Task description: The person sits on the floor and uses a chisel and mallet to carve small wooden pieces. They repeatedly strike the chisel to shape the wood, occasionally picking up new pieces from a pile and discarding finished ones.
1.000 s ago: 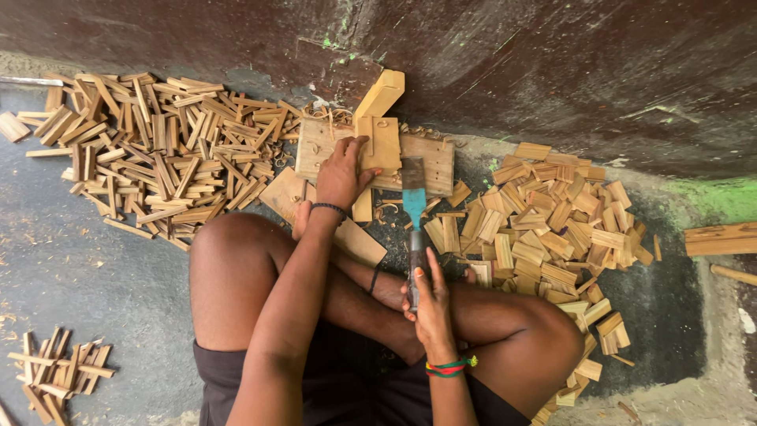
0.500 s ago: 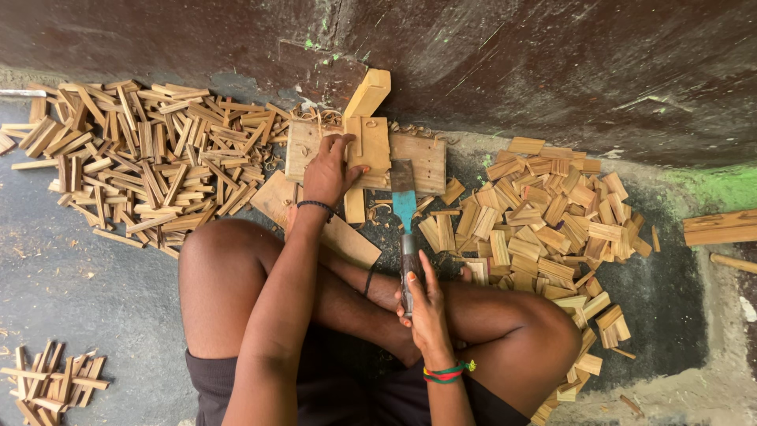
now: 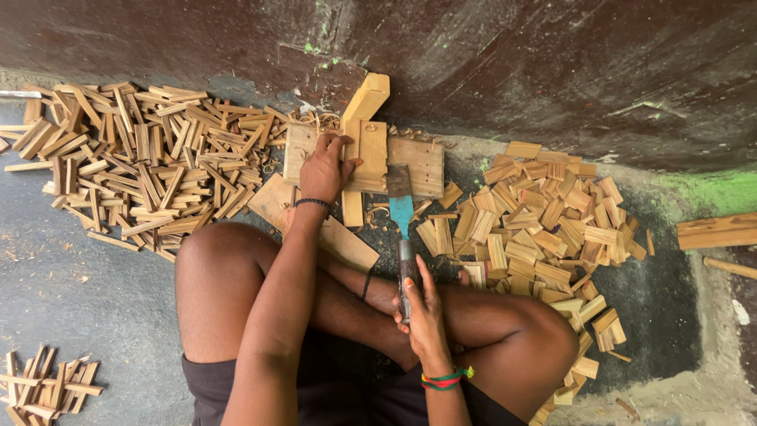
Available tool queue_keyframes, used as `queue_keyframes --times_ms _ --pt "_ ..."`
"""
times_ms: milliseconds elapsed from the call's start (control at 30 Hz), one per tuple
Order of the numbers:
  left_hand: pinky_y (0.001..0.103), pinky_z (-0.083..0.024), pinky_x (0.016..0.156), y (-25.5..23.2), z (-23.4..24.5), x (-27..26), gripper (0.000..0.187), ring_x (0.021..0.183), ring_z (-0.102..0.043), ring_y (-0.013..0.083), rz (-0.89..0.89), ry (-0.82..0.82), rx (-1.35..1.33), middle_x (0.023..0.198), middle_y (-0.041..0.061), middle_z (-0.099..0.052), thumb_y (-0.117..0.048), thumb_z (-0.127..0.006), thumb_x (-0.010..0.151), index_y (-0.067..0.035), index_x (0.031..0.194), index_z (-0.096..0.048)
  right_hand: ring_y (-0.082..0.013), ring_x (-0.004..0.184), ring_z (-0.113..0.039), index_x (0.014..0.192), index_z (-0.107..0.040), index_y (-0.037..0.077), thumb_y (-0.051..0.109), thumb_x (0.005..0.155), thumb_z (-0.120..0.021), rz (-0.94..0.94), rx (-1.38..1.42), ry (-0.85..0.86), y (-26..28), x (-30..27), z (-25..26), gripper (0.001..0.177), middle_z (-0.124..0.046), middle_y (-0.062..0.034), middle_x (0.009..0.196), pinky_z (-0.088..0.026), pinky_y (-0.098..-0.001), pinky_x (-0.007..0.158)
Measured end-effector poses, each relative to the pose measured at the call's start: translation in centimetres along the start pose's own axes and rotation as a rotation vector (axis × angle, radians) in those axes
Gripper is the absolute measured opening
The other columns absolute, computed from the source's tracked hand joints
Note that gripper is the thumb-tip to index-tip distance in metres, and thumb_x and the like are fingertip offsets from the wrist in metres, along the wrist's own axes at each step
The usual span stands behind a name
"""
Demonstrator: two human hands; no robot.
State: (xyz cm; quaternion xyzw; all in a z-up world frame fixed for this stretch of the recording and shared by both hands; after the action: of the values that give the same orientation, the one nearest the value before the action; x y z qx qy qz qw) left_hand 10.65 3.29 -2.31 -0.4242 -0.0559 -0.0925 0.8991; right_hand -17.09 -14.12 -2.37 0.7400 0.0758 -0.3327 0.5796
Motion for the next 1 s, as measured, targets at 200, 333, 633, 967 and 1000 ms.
queue_keyframes --times_ms 200,333,633,967,1000 --pt "0.046 -0.056 0.085 -0.2 0.9 0.1 0.054 0.098 -0.07 0.0349 0.039 -0.026 -0.038 0.131 0.009 -0.061 -0.034 -0.084 0.081 -0.015 0.126 -0.062 -0.0109 0.043 -0.051 0.157 -0.039 0.03 0.031 0.099 -0.056 -0.021 0.044 -0.076 -0.2 -0.2 0.6 0.06 -0.06 -0.008 0.07 -0.035 -0.0209 0.032" --pt "0.05 -0.051 0.097 -3.2 3.1 0.0 0.093 0.118 -0.057 0.0414 -0.221 -0.208 -0.055 0.135 0.025 -0.051 -0.047 -0.091 0.065 0.002 0.134 -0.052 -0.0116 0.042 -0.05 0.157 -0.038 0.031 0.03 0.1 -0.052 -0.012 0.062 -0.151 0.5 -0.3 1.5 0.059 -0.06 -0.0086 0.072 -0.034 -0.021 0.031" --pt "0.046 -0.057 0.088 -13.0 -2.2 -3.6 0.072 0.086 -0.071 0.0294 -0.533 0.296 -0.211 0.083 0.01 -0.074 -0.067 -0.064 0.085 -0.011 0.129 -0.068 -0.0121 0.042 -0.051 0.159 -0.035 0.028 0.029 0.1 -0.052 0.032 0.103 -0.056 1.9 -3.0 -1.0 0.061 -0.061 -0.0111 0.074 -0.036 -0.022 0.031" --pt "0.046 -0.053 0.056 -13.0 -2.5 -5.6 0.04 0.057 -0.067 0.0351 -0.594 0.305 -0.257 0.062 0.013 -0.067 -0.047 -0.069 0.094 -0.011 0.076 -0.076 -0.0113 0.041 -0.051 0.159 -0.036 0.026 0.032 0.101 -0.051 -0.021 0.105 0.048 1.7 -4.1 -3.7 0.06 -0.06 -0.0111 0.075 -0.035 -0.0216 0.031" --pt "0.046 -0.053 0.056 -12.9 -2.3 -5.6 0.04 0.058 -0.067 0.0352 -0.591 0.297 -0.255 0.062 0.013 -0.067 -0.046 -0.069 0.094 -0.011 0.076 -0.076 -0.0113 0.041 -0.051 0.159 -0.037 0.026 0.032 0.101 -0.051 -0.02 0.104 0.051 1.8 -4.0 -3.8 0.06 -0.06 -0.0111 0.075 -0.035 -0.0216 0.031"
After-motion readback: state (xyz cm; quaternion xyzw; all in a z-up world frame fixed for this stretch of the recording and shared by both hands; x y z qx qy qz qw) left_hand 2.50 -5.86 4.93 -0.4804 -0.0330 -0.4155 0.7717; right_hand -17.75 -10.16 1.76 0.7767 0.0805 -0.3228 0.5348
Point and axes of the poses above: each hand's wrist, its own x-axis towards the middle knuckle, its own z-axis out of the back of the hand, y = z × x, the point moved 8 cm from there along x, towards the middle knuckle
